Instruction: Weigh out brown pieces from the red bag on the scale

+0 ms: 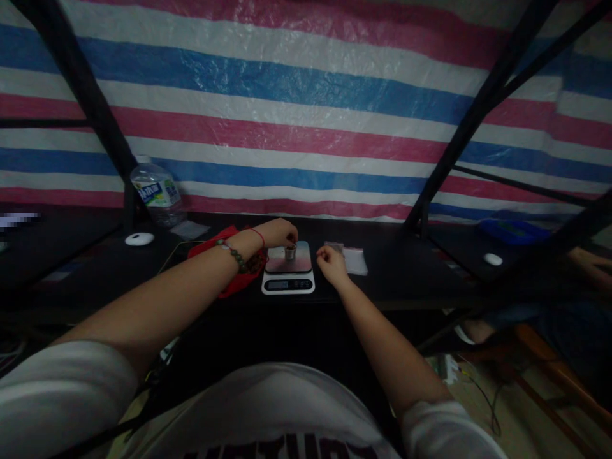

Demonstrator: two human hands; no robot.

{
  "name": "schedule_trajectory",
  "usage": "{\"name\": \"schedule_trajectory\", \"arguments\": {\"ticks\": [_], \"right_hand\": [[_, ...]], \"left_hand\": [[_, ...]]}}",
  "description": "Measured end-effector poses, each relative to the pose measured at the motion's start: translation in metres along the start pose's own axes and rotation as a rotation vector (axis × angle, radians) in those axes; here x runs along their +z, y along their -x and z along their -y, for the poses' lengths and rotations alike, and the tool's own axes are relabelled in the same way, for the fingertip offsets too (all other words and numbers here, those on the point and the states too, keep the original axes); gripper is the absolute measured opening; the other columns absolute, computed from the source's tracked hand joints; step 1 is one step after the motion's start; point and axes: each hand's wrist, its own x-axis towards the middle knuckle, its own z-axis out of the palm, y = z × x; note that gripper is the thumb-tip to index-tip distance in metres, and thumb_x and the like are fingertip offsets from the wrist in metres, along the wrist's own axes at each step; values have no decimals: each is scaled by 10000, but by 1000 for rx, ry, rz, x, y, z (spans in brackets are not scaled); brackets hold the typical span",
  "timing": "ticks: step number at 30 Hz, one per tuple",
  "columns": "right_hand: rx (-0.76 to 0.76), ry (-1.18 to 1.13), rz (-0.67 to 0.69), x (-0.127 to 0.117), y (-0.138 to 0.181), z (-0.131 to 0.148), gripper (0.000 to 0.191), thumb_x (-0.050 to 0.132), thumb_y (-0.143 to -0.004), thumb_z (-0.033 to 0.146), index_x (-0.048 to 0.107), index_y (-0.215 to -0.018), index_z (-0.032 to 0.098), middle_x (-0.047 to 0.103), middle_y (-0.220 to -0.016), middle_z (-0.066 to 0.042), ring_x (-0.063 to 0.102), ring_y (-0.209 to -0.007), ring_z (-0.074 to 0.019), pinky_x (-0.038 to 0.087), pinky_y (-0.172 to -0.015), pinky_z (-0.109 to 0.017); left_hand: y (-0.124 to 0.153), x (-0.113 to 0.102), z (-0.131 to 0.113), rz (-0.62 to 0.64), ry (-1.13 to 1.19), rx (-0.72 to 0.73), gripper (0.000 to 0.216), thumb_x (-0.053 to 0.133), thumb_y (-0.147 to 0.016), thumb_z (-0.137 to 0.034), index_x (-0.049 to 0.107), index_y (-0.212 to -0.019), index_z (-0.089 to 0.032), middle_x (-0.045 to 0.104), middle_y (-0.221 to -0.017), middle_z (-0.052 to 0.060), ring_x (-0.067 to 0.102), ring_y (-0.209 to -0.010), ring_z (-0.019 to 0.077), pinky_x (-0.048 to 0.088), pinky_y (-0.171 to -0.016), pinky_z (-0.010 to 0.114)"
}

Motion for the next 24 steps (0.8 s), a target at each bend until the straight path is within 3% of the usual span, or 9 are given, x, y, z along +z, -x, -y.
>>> {"name": "schedule_trajectory", "arguments": {"ticks": [8,17,24], "right_hand": [[-13,0,1,-1,0,0,156,479,-689,200,607,-776,204,543,-587,32,495,-560,-142,365,-557,-246],[-30,2,-4,0,0,-1,155,477,-689,204,608,-772,204,548,-594,29,496,-565,-142,368,-559,-245],[-22,-6,-1,0,0,1,167,479,-687,198,615,-784,198,549,-594,32,500,-564,-138,373,-568,-242]], "left_hand": [[-1,-4,0,70,-27,1,267,610,-742,-255,726,-972,-188,716,-968,41,615,-876,176,403,-761,231],[-1,-2,0,44,29,-1,311,599,-728,-275,710,-1001,-176,713,-977,40,618,-870,167,424,-746,214],[1,-1,6,30,202,-3,345,508,-716,-150,701,-1001,-160,720,-968,34,627,-867,150,443,-760,208]]}}
